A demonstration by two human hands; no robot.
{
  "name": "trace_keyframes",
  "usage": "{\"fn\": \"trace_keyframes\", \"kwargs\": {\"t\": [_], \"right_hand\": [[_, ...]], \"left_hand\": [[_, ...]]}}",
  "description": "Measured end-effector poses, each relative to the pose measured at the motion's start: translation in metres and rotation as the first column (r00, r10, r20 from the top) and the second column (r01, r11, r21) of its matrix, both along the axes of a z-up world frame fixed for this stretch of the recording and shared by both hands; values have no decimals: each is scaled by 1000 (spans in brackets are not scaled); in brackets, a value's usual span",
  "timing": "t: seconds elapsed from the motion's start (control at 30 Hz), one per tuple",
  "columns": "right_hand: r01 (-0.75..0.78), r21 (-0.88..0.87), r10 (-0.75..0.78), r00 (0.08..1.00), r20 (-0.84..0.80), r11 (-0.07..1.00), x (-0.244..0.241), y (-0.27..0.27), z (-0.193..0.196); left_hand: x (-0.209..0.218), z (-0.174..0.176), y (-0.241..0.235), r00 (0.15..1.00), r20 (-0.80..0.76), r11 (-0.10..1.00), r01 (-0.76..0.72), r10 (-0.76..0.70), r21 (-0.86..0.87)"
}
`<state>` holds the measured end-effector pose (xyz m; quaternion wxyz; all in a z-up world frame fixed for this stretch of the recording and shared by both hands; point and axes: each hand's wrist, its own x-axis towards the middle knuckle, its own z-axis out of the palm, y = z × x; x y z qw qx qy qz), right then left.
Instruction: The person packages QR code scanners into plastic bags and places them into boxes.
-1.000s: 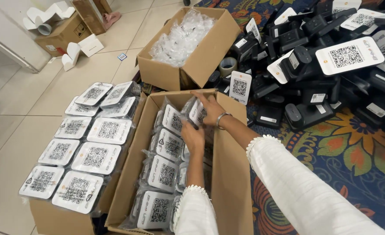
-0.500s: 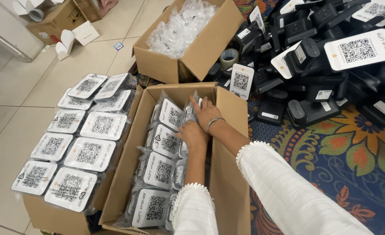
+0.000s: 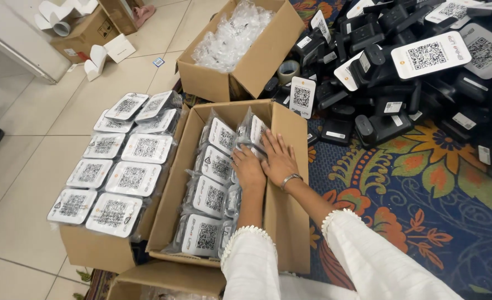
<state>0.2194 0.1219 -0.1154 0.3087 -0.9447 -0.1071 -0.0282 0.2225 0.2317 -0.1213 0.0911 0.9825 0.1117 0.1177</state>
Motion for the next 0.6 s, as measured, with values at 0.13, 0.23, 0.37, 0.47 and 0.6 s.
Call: {"fn": "trace_keyframes", "kwargs": {"t": [0.13,0.23,0.37,0.47,0.6], "right_hand": [[-77,20,76,996,42,997,-44,-6,-4],[-96,31,97,995,-19,995,-71,-5,-4],[-131,-47,124,984,-131,990,-110,-3,5],[-197,-141,165,964,-211,970,-133,-7,13],[-355,-165,368,928,56,920,-157,-10,4]], "left_hand": [[-51,-21,12,998,10,991,57,-59,117],[-97,-14,21,987,63,974,133,-147,183],[-178,25,31,964,36,964,265,-264,-20],[-249,70,42,961,50,945,276,-271,-176],[-346,118,78,973,157,944,205,-168,-259]]}}
